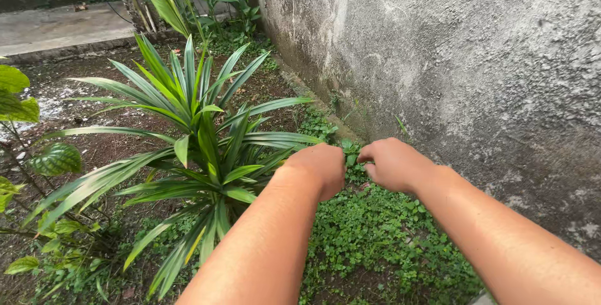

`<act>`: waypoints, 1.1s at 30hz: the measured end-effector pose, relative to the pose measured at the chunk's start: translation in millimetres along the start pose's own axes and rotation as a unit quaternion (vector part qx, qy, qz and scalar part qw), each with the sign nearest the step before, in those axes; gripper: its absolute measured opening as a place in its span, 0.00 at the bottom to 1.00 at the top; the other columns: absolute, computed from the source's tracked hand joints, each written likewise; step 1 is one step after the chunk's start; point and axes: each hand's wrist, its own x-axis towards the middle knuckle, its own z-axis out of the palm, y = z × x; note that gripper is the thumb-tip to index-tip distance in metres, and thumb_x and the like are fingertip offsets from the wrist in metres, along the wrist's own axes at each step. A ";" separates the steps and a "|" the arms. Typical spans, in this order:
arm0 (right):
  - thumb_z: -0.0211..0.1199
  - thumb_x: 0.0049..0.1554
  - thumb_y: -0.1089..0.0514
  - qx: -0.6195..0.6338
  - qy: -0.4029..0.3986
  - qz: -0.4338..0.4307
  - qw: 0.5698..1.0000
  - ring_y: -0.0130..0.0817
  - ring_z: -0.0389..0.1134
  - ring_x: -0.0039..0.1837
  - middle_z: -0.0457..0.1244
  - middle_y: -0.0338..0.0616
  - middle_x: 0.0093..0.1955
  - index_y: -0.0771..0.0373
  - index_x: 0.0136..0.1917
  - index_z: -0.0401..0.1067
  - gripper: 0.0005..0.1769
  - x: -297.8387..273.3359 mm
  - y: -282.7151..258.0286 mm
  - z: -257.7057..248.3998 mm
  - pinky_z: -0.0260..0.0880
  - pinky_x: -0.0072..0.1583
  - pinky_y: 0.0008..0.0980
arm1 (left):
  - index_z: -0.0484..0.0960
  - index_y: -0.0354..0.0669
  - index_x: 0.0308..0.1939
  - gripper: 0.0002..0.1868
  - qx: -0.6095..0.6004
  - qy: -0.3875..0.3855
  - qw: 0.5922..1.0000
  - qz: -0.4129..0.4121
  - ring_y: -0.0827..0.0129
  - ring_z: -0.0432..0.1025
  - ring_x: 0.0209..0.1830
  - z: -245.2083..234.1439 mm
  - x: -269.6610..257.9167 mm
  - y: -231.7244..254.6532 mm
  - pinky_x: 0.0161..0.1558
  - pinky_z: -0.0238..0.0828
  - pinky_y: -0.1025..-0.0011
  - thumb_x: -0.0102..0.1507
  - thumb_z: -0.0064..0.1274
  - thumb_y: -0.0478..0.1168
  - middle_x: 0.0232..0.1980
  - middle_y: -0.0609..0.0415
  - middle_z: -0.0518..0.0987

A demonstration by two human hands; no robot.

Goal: The person pulls weeds by hand from a garden bed, gathering them into a pile and moving to adjacent areas to continue removing unwanted plants.

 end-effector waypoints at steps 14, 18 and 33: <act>0.61 0.53 0.58 -0.018 0.025 0.053 0.998 0.52 0.71 0.57 0.71 0.51 0.53 0.58 0.55 0.79 0.16 19.1 -56.3 4.1 0.71 0.61 0.47 | 0.84 0.43 0.53 0.18 0.002 -0.022 0.995 0.093 0.50 0.77 0.57 -9.8 10.4 -54.0 0.57 0.76 0.56 0.59 0.60 0.41 0.57 0.44 0.81; 0.62 0.54 0.58 -0.027 0.007 0.094 0.995 0.51 0.72 0.58 0.71 0.50 0.54 0.56 0.55 0.79 0.16 12.7 -63.9 -1.8 0.72 0.61 0.45 | 0.85 0.42 0.52 0.16 -0.016 -0.005 0.993 0.118 0.50 0.77 0.57 -3.1 17.8 -57.3 0.58 0.76 0.56 0.61 0.55 0.37 0.57 0.43 0.81; 0.61 0.55 0.57 -0.036 -0.024 0.092 0.995 0.49 0.72 0.59 0.71 0.48 0.57 0.55 0.59 0.78 0.19 21.7 -17.3 23.9 0.71 0.62 0.45 | 0.84 0.41 0.50 0.25 -0.072 -0.014 0.992 0.098 0.45 0.76 0.55 56.2 30.5 -72.5 0.58 0.72 0.51 0.71 0.39 0.55 0.53 0.40 0.82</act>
